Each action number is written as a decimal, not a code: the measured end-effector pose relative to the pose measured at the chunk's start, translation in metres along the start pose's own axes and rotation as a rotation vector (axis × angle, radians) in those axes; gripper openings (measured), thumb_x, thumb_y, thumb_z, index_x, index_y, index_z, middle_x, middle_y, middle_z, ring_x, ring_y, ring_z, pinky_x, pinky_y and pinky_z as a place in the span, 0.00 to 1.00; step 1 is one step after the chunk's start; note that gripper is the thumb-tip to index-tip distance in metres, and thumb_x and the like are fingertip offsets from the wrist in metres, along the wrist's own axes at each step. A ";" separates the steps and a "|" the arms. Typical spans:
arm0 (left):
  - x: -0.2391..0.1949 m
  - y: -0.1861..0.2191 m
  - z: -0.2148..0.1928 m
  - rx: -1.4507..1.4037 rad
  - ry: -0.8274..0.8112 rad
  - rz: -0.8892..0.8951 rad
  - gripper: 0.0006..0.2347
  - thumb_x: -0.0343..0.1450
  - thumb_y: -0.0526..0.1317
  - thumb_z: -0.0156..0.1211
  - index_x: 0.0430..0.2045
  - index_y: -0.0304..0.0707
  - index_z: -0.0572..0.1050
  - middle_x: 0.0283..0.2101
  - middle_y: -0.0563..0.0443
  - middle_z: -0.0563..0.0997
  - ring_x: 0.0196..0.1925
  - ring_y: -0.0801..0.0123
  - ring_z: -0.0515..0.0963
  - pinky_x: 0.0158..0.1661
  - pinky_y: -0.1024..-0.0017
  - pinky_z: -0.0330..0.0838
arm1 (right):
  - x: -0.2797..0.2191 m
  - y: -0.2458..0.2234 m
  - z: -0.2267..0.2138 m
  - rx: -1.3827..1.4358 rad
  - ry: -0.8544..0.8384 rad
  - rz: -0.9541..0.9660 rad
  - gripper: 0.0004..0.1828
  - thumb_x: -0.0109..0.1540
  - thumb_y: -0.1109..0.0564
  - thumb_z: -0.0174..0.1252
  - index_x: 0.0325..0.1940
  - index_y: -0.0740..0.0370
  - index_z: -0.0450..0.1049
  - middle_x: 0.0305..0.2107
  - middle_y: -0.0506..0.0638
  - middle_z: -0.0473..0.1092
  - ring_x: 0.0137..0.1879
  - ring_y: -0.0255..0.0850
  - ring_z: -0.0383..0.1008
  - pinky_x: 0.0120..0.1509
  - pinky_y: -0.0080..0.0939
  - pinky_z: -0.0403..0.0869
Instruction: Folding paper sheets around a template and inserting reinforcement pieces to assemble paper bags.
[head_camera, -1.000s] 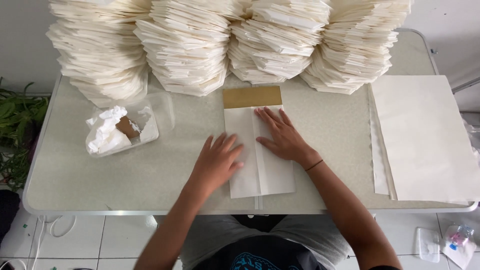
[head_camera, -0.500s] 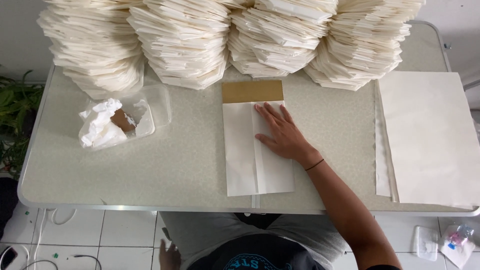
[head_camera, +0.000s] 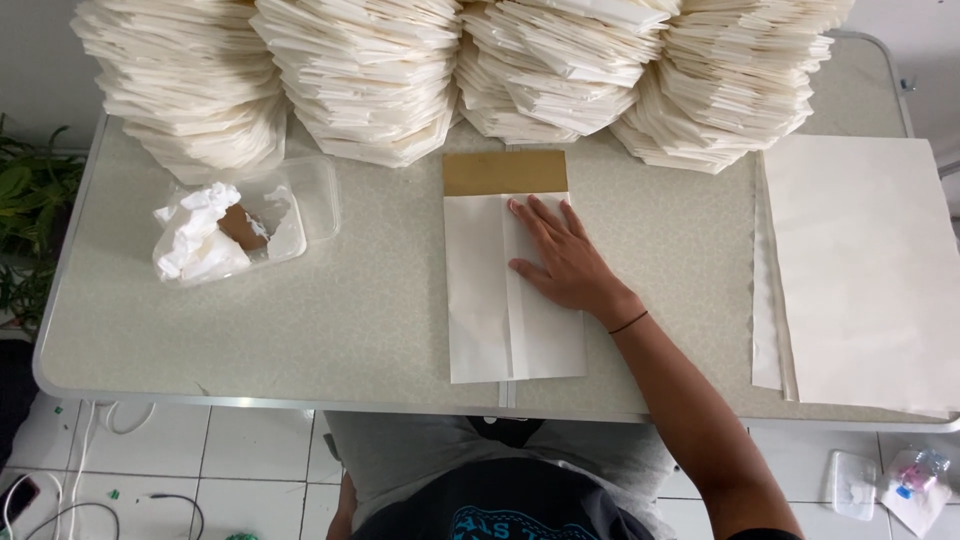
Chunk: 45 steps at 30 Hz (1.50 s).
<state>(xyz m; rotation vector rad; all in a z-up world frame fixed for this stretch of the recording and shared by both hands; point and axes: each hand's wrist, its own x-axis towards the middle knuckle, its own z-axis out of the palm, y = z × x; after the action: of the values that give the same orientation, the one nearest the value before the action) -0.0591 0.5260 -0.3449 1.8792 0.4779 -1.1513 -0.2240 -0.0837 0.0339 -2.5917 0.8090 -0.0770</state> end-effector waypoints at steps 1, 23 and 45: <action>0.005 -0.001 0.004 0.031 0.005 0.016 0.27 0.79 0.53 0.36 0.68 0.33 0.64 0.69 0.31 0.67 0.72 0.44 0.62 0.69 0.49 0.53 | 0.000 0.000 0.000 0.000 -0.004 -0.004 0.42 0.65 0.41 0.53 0.80 0.50 0.46 0.74 0.53 0.53 0.81 0.45 0.46 0.84 0.58 0.32; -0.187 0.329 0.170 -0.023 0.568 1.993 0.05 0.70 0.35 0.57 0.35 0.33 0.73 0.35 0.49 0.70 0.37 0.60 0.69 0.43 0.61 0.64 | 0.005 -0.007 0.011 -0.045 0.031 -0.002 0.41 0.66 0.39 0.50 0.80 0.51 0.49 0.74 0.52 0.55 0.81 0.47 0.46 0.84 0.58 0.34; -0.285 0.425 0.266 1.178 -0.322 1.515 0.16 0.75 0.48 0.54 0.57 0.47 0.75 0.64 0.44 0.71 0.71 0.51 0.65 0.66 0.42 0.56 | 0.003 -0.022 0.016 -0.061 0.074 0.006 0.43 0.65 0.38 0.53 0.80 0.54 0.50 0.72 0.55 0.58 0.80 0.50 0.49 0.83 0.62 0.37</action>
<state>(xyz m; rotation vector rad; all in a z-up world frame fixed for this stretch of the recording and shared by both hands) -0.0524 0.1002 0.0442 1.9656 -1.8741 -0.5135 -0.2070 -0.0628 0.0284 -2.6570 0.8573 -0.1493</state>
